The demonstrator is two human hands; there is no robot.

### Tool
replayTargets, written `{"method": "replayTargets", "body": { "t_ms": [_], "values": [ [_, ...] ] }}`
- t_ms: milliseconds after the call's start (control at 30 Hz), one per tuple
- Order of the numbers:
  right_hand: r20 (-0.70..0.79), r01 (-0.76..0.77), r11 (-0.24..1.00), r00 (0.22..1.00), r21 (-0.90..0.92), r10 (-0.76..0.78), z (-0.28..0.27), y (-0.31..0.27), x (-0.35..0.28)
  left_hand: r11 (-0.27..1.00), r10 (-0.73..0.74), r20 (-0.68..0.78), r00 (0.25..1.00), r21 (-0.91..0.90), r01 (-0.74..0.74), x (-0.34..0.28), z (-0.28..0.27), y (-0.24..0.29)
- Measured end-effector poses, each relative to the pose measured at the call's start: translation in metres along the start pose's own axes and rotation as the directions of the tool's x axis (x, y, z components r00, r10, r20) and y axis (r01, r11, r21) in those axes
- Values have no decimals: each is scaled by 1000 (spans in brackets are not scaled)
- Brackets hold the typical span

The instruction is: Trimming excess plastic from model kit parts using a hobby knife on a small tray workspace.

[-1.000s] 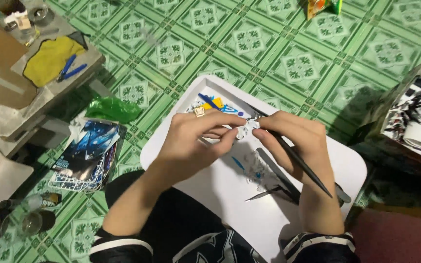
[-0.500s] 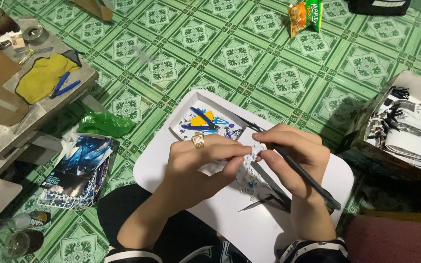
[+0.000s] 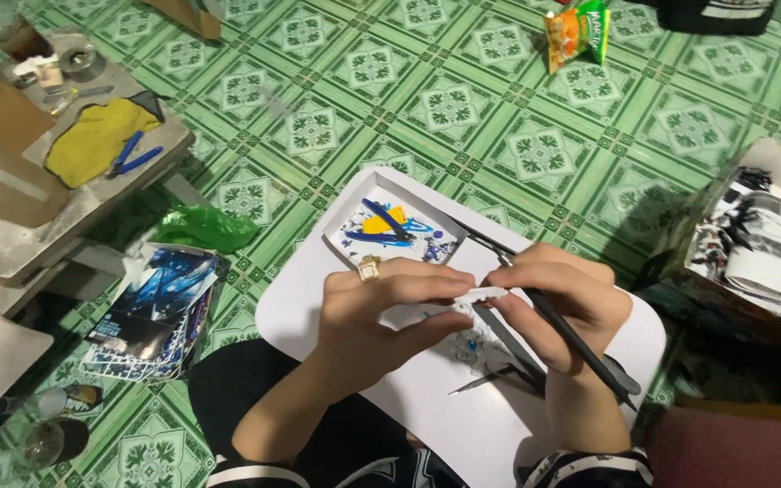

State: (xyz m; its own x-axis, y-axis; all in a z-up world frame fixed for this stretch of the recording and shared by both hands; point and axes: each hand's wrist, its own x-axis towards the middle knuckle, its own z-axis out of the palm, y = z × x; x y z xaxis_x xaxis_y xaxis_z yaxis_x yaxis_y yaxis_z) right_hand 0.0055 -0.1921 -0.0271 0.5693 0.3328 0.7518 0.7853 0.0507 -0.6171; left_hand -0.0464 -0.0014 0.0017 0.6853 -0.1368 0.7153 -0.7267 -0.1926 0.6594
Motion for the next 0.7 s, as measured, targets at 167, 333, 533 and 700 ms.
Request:
{"method": "replayTargets", "body": {
  "t_ms": [167,333,533,700],
  "values": [
    [-61,33,996,997,-87,-38,5,-3,-2,996,75,-52,996,61,-72,1,4,4],
    [-287,52,996,958,74,-28,7,0,-26,989,-9,-15,1000,147,11,-5,2,6],
    [-169,374,927,916,38,-363,6,3,-5,974,22,-2,1000,226,-21,-5,7,12],
    [-140,355,933,922,-65,-361,1,10,-16,993,5,-25,1000,115,-2,-11,10,8]
  ]
}}
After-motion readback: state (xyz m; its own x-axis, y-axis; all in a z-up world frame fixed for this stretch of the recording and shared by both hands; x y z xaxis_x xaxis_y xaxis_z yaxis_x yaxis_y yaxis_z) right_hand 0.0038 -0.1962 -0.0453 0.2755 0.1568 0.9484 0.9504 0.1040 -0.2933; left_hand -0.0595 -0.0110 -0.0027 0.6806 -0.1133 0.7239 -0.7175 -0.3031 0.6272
